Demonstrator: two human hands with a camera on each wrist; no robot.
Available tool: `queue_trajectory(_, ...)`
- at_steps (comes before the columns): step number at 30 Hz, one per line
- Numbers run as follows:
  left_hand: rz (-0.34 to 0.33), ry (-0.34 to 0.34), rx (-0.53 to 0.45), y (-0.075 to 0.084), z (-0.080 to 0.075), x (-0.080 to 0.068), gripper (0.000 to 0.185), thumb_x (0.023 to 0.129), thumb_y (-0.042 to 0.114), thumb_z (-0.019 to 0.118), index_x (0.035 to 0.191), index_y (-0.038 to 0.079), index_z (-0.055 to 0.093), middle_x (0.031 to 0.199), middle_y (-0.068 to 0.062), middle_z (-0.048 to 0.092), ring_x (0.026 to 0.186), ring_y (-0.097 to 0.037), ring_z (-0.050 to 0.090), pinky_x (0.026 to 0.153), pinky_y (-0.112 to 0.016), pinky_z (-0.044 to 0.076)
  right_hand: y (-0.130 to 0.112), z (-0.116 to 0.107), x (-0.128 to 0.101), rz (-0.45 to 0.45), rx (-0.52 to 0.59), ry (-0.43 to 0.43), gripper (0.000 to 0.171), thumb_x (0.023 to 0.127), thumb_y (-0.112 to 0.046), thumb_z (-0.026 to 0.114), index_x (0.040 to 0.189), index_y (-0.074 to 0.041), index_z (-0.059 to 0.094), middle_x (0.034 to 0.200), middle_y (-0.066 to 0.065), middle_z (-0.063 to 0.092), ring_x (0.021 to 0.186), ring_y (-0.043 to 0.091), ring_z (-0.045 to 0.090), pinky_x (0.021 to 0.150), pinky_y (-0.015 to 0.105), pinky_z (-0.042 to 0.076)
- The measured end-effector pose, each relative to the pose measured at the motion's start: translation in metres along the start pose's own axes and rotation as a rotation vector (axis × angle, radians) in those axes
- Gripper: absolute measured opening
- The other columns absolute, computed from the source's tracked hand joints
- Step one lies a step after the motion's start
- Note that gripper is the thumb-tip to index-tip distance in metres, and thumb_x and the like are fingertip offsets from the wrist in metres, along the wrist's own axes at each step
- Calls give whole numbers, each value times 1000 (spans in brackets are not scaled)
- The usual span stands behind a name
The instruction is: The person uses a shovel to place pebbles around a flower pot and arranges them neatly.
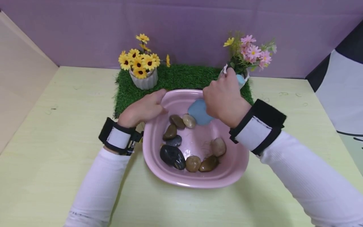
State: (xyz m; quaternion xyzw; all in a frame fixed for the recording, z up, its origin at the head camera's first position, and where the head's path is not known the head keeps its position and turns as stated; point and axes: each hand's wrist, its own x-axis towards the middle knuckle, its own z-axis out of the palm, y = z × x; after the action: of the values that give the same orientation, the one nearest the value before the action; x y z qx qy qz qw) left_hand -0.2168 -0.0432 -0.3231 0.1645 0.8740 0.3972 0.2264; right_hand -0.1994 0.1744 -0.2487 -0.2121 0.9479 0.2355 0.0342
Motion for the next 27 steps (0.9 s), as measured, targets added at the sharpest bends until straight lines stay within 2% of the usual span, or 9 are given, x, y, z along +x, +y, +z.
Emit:
queue_trajectory(6,-6,-3,5,0,0,0,29,98,6,44,126,8,44,107,-16,61,70,-24,72,53,-30,60,5,6,0,17,91,-124,23,85,-26,59,66,-13,58,84,17,69,80,42,63,88,63,42)
queue_trajectory(9,-8,-2,3,0,0,0,29,98,6,44,127,8,44,106,-16,61,70,-24,72,53,-30,60,7,8,-3,26,106,-185,25,88,-28,54,68,-13,58,87,17,68,82,40,63,85,63,46)
queue_trajectory(14,-9,-1,5,0,0,0,30,97,6,44,127,7,44,107,-16,62,70,-25,72,53,-30,60,7,14,-8,38,139,-259,29,94,-29,49,77,-9,61,82,14,63,75,32,62,65,53,52)
queue_trajectory(18,-3,-2,7,0,1,0,31,97,5,44,128,8,43,109,-16,62,70,-24,72,53,-31,60,7,21,-13,21,223,-330,26,94,-29,51,86,-8,63,85,13,64,76,32,62,62,51,53)
queue_trajectory(22,3,-2,13,0,1,0,32,96,4,44,128,8,43,108,-16,61,70,-24,72,53,-31,60,4,28,-18,-29,320,-386,25,93,-32,52,87,-10,62,86,11,62,75,30,60,60,45,51)
queue_trajectory(27,8,5,17,0,0,0,31,95,3,44,127,7,43,106,-16,61,69,-24,71,52,-31,60,0,32,-22,-30,355,-378,26,94,-32,52,80,-12,57,76,8,55,68,25,55,53,36,46)
